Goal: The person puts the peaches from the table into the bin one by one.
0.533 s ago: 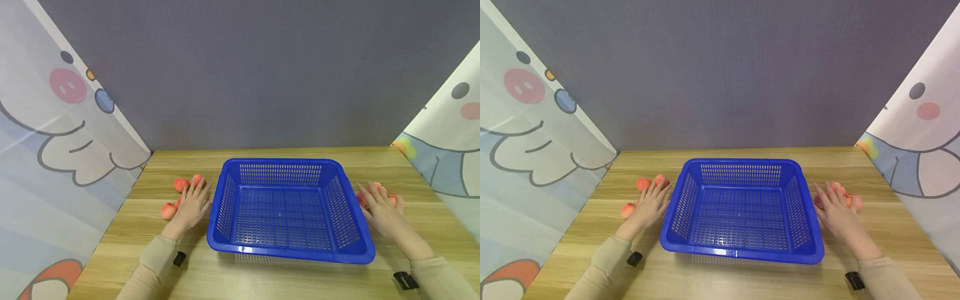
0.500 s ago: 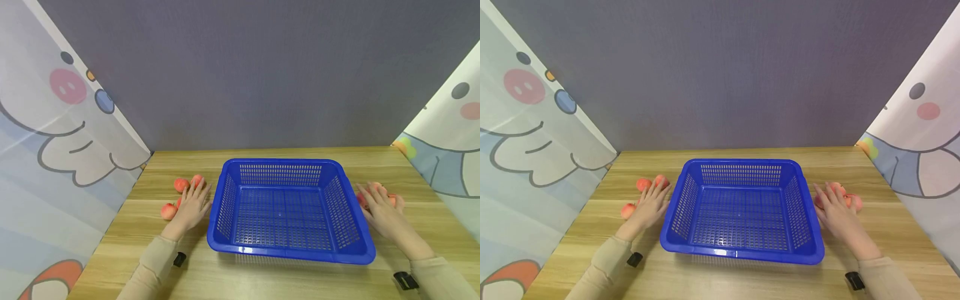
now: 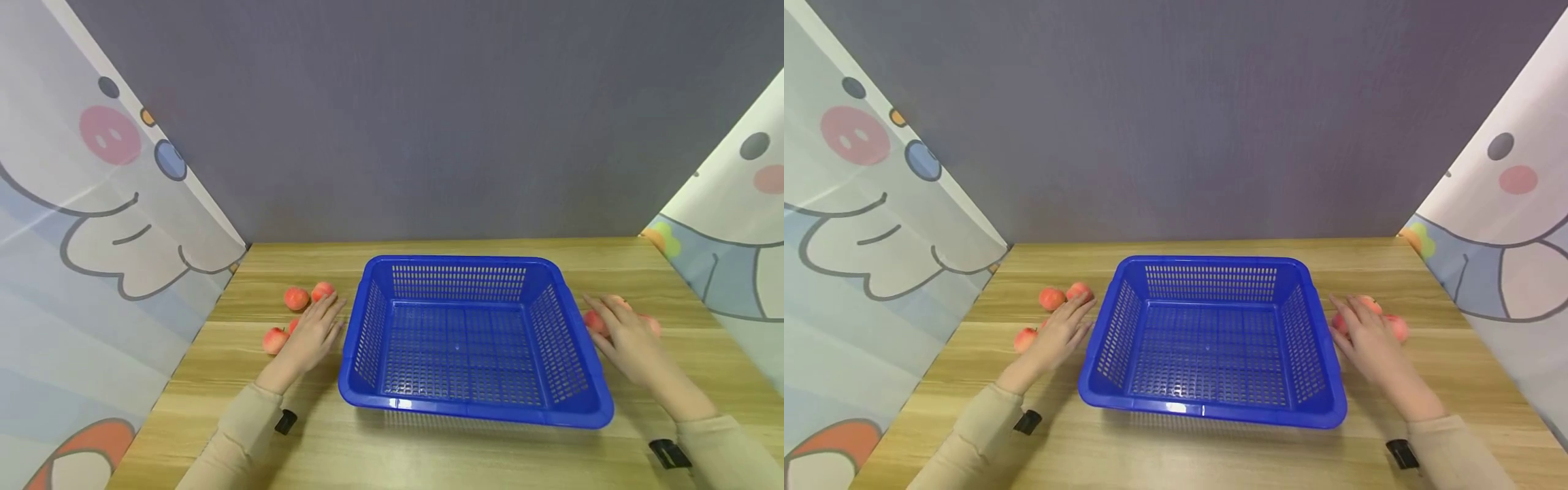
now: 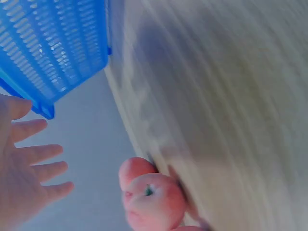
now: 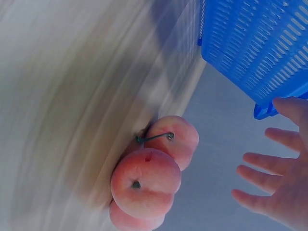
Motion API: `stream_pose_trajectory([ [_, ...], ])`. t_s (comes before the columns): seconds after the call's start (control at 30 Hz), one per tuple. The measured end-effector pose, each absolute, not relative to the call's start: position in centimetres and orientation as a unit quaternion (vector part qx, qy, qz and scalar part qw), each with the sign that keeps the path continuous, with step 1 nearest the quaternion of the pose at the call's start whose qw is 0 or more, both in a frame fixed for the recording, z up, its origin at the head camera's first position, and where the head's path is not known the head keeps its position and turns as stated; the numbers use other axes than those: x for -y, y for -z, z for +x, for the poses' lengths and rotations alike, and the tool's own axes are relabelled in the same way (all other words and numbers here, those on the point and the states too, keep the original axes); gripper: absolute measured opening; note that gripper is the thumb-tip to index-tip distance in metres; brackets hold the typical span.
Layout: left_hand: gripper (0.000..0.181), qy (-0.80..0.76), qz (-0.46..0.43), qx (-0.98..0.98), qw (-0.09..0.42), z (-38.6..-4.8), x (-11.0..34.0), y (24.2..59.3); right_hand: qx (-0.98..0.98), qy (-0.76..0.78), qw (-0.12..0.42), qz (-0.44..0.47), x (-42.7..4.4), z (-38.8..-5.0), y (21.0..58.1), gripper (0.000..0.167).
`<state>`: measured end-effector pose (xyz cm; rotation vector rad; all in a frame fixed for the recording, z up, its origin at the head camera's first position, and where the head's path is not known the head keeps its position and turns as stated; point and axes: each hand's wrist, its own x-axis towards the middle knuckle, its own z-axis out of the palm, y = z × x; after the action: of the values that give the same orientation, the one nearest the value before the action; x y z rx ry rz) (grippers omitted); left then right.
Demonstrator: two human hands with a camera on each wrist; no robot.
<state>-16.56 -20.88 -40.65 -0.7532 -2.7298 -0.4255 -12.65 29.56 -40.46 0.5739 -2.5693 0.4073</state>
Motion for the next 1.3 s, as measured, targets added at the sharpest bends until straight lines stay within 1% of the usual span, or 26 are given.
stream_pose_trajectory([
  [0.27,0.036,0.165,-0.306,0.923,0.164,-15.5,20.3,38.7,0.930,-0.137,0.268,0.209,-29.7,-12.3,39.6,0.028],
  [0.47,0.033,0.168,-0.365,0.895,0.194,-14.5,19.4,37.5,0.919,-0.140,0.289,0.229,-30.4,-12.2,39.4,0.026],
  [0.53,0.034,0.165,-0.380,0.889,0.196,-14.0,19.0,37.3,0.921,-0.138,0.286,0.227,-30.6,-12.2,39.4,0.024],
  [0.63,0.040,0.163,-0.397,0.885,0.182,-13.1,18.5,36.9,0.929,-0.133,0.271,0.215,-30.9,-12.1,39.1,0.020],
  [0.8,0.050,0.161,-0.418,0.883,0.138,-11.3,17.8,36.4,0.940,-0.125,0.248,0.196,-31.3,-12.2,38.8,0.022],
  [0.93,0.054,0.152,-0.438,0.878,0.118,-10.2,17.5,36.4,0.942,-0.121,0.240,0.199,-31.7,-12.5,38.7,0.024],
  [1.03,0.054,0.145,-0.457,0.869,0.123,-9.8,17.2,36.6,0.946,-0.121,0.228,0.198,-32.0,-12.8,38.8,0.025],
  [1.3,0.048,0.139,-0.503,0.838,0.160,-9.5,16.6,37.5,0.960,-0.119,0.183,0.177,-32.1,-13.4,39.0,0.028],
])
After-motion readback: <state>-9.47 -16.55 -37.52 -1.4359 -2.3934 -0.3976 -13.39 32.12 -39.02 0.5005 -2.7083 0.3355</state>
